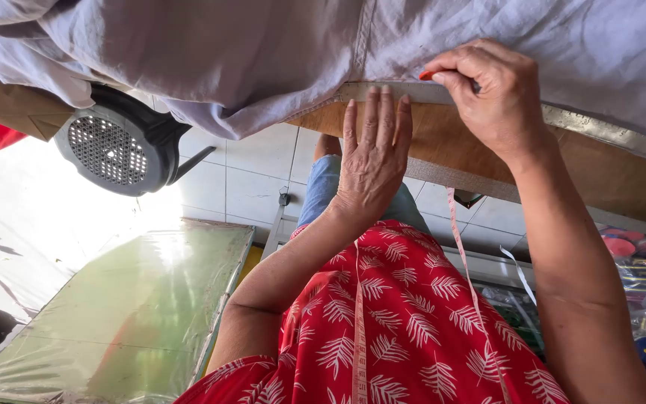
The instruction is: The person marks a white shirt with orange chalk using a curved ruler, then folds the shirt into a compact rectangle and places it into a brown paper bag.
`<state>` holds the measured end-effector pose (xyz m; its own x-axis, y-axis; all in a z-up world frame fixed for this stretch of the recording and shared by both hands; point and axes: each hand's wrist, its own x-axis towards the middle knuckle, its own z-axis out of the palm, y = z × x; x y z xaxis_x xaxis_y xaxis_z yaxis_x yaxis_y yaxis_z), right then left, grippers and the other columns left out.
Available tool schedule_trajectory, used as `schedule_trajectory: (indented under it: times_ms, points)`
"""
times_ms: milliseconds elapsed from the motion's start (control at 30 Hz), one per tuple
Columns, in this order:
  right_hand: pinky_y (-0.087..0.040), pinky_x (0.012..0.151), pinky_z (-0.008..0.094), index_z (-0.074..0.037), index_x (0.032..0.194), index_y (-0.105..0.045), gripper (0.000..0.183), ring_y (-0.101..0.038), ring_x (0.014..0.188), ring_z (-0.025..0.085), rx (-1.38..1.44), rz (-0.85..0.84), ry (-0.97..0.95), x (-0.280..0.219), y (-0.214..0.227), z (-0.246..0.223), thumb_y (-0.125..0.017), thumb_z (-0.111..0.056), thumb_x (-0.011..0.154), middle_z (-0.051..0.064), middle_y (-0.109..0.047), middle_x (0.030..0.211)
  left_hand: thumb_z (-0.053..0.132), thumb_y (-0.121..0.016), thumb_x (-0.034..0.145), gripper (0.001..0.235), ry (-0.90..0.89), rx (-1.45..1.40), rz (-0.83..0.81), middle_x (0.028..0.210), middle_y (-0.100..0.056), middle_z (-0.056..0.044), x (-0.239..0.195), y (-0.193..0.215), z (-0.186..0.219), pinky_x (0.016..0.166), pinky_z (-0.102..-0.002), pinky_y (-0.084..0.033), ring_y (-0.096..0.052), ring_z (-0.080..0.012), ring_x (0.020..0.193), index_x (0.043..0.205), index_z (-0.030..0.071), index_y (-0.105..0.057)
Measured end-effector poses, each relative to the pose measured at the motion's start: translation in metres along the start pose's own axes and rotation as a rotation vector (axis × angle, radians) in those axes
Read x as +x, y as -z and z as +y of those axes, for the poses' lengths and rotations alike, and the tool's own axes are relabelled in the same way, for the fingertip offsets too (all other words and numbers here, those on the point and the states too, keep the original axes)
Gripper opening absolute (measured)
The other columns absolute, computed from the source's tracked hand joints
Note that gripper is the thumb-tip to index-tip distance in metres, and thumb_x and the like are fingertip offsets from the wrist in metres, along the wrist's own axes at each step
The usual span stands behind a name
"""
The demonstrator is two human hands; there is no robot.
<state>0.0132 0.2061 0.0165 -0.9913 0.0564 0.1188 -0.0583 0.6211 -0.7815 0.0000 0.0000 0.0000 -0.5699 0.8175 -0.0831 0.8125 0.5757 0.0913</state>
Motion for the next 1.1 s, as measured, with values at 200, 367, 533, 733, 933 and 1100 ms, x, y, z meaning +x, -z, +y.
schedule_trajectory:
  times_ms: [200,367,533,733,933,1100]
  points:
    - [-0.052,0.085,0.038,0.003,0.109,-0.078,0.015,-0.066,0.090,0.029,-0.038,0.018,0.055,0.002,-0.009,0.002,-0.080,0.017,0.105,0.013,-0.075,0.099,0.010,-0.045,0.109,0.043,-0.031,0.098,0.019,0.149,-0.053,-0.021,0.004,0.004,0.002,0.118,-0.055,-0.046,-0.054,-0.0409,0.139,0.152,0.009,-0.043]
    - [-0.052,0.087,0.038,0.003,0.107,-0.077,0.016,-0.067,0.091,0.028,-0.053,0.033,0.075,0.003,-0.014,0.002,-0.080,0.018,0.101,0.012,-0.076,0.100,0.010,-0.050,0.111,0.049,-0.055,0.112,0.000,0.150,-0.051,-0.026,0.003,-0.002,0.006,0.119,-0.057,-0.046,-0.053,-0.0463,0.141,0.156,0.016,-0.033]
    - [-0.052,0.084,0.038,0.003,0.104,-0.076,0.023,-0.065,0.089,0.027,-0.102,0.033,0.114,0.004,-0.020,0.000,-0.075,0.024,0.094,0.011,-0.075,0.097,0.009,-0.051,0.110,0.049,-0.064,0.102,-0.021,0.149,-0.049,-0.030,0.003,-0.002,0.009,0.120,-0.059,-0.044,-0.051,-0.0500,0.140,0.156,0.014,-0.032]
    - [-0.054,0.077,0.035,0.005,0.105,-0.076,0.018,-0.062,0.088,0.027,-0.265,-0.023,0.165,-0.003,-0.008,0.005,-0.075,0.021,0.097,0.014,-0.069,0.092,0.005,-0.051,0.111,0.050,-0.051,0.086,0.008,0.147,-0.052,-0.032,0.002,-0.005,0.010,0.121,-0.061,-0.043,-0.051,-0.0519,0.140,0.156,0.012,-0.031]
    - [-0.051,0.086,0.042,0.012,0.116,-0.075,0.009,-0.067,0.098,0.034,-0.023,0.086,-0.097,-0.034,0.029,-0.001,-0.072,0.019,0.111,0.024,-0.072,0.109,0.008,-0.061,0.112,0.055,-0.064,0.050,0.068,0.148,-0.048,-0.027,0.002,-0.016,0.001,0.118,-0.059,-0.052,-0.053,-0.0480,0.140,0.157,0.018,-0.030]
    - [-0.050,0.091,0.041,0.009,0.115,-0.075,0.012,-0.062,0.100,0.032,-0.058,0.190,-0.242,-0.066,0.035,0.005,-0.073,0.020,0.111,0.018,-0.072,0.107,-0.004,-0.058,0.104,0.048,-0.185,-0.152,0.035,0.152,-0.045,-0.018,0.010,-0.017,0.003,0.121,-0.056,-0.045,-0.048,-0.0384,0.144,0.150,-0.003,-0.044]
